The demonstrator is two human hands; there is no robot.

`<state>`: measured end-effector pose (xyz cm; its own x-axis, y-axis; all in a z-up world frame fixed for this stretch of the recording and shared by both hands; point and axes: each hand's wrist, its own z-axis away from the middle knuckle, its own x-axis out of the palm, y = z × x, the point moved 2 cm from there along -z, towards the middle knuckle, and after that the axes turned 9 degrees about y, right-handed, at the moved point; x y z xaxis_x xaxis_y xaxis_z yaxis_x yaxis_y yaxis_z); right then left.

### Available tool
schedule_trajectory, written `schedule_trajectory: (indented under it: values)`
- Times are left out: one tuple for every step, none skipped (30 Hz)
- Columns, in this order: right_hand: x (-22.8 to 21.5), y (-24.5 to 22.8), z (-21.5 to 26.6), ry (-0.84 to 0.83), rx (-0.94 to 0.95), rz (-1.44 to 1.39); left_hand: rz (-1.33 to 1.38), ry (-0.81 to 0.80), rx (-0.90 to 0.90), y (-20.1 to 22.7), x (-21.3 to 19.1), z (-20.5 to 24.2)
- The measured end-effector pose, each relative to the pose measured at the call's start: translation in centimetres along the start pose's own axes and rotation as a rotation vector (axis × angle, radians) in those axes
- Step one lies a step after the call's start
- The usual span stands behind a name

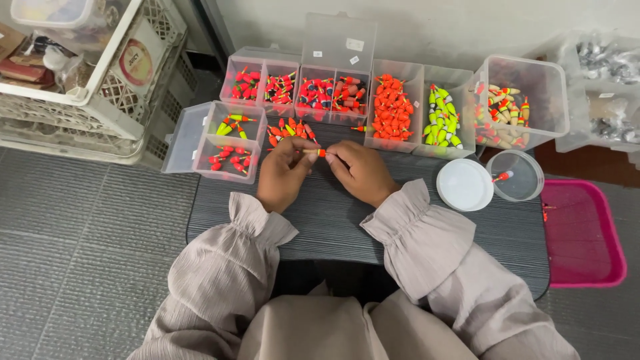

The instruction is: Assembling fishing floats by inserting colored tips into float bodies.

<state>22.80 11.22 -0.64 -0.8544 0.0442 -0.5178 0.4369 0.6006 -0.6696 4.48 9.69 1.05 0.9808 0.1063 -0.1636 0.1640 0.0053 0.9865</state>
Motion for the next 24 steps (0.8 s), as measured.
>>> schedule_trajectory:
  values:
    - [-0.2, -0.3, 0.0, 0.003, 0.003, 0.003, 0.001, -0.005, 0.000, 0.0, 0.0, 0.0]
    - [-0.3, -0.6, 0.0, 0.005, -0.015, 0.013, 0.002, 0.010, 0.024, 0.1, 0.0, 0.0]
    - [-0.5, -0.9, 0.0, 0.006, -0.033, 0.024, 0.003, 0.024, 0.048, 0.2, 0.0, 0.0]
    - [-0.4, -0.9, -0.1, 0.009, -0.030, 0.029, 0.005, 0.018, 0.049, 0.0, 0.0, 0.0]
    - [-0.3, -0.8, -0.1, 0.022, -0.019, 0.012, -0.043, 0.020, 0.051, -0.1, -0.1, 0.0]
    - [-0.2, -0.8, 0.0, 0.034, -0.009, -0.004, -0.091, 0.022, 0.053, -0.3, -0.1, 0.0]
    - [-0.3, -0.8, 0.0, 0.036, -0.004, 0.001, -0.089, 0.015, 0.052, -0.5, -0.1, 0.0]
    - [-0.3, -0.8, -0.1, 0.033, -0.012, 0.004, -0.100, 0.014, 0.065, -0.8, -0.1, 0.0]
    - [-0.3, -0.8, -0.1, 0.030, -0.021, 0.006, -0.111, 0.015, 0.079, -1.0, -0.2, 0.1]
    - [-0.5, -1.0, -0.1, 0.031, -0.017, 0.010, -0.110, 0.011, 0.078, -0.8, -0.1, 0.1]
    - [-0.5, -1.2, -0.1, 0.034, -0.023, 0.002, -0.133, 0.019, 0.076, -0.6, 0.0, 0.1]
    - [-0.5, -1.5, -0.2, 0.037, -0.029, -0.005, -0.157, 0.027, 0.074, -0.4, 0.0, 0.1]
    - [-0.5, -1.4, -0.2, 0.036, -0.030, -0.006, -0.157, 0.029, 0.073, -0.4, 0.0, 0.2]
    - [-0.5, -1.3, -0.2, 0.042, -0.032, -0.009, -0.128, 0.026, 0.107, -0.3, -0.1, 0.3]
    - [-0.6, -1.2, -0.1, 0.048, -0.033, -0.011, -0.099, 0.023, 0.141, -0.2, -0.1, 0.5]
    - [-0.5, -1.1, -0.1, 0.047, -0.033, -0.011, -0.098, 0.025, 0.140, 0.0, 0.0, 0.6]
    - [-0.5, -1.0, -0.1, 0.048, -0.043, -0.002, -0.107, 0.031, 0.157, 0.2, 0.0, 0.6]
    - [-0.5, -0.9, -0.1, 0.050, -0.052, 0.007, -0.116, 0.037, 0.174, 0.4, 0.1, 0.7]
    - [-0.6, -1.0, -0.1, 0.050, -0.052, 0.009, -0.115, 0.036, 0.175, 0.5, -0.1, 0.7]
    - [-0.7, -1.2, -0.1, 0.046, -0.051, 0.009, -0.160, 0.049, 0.181, 0.5, -0.2, 0.7]
    - [-0.8, -1.3, -0.2, 0.043, -0.050, 0.008, -0.206, 0.063, 0.188, 0.5, -0.3, 0.6]
    - [-0.8, -1.5, -0.2, 0.043, -0.050, 0.009, -0.205, 0.062, 0.188, 0.5, -0.3, 0.6]
    - [-0.9, -1.6, -0.1, 0.052, -0.055, 0.046, -0.219, 0.049, 0.161, 0.4, -0.2, 0.6]
    - [-1.0, -1.8, -0.1, 0.061, -0.060, 0.082, -0.233, 0.036, 0.135, 0.3, -0.1, 0.6]
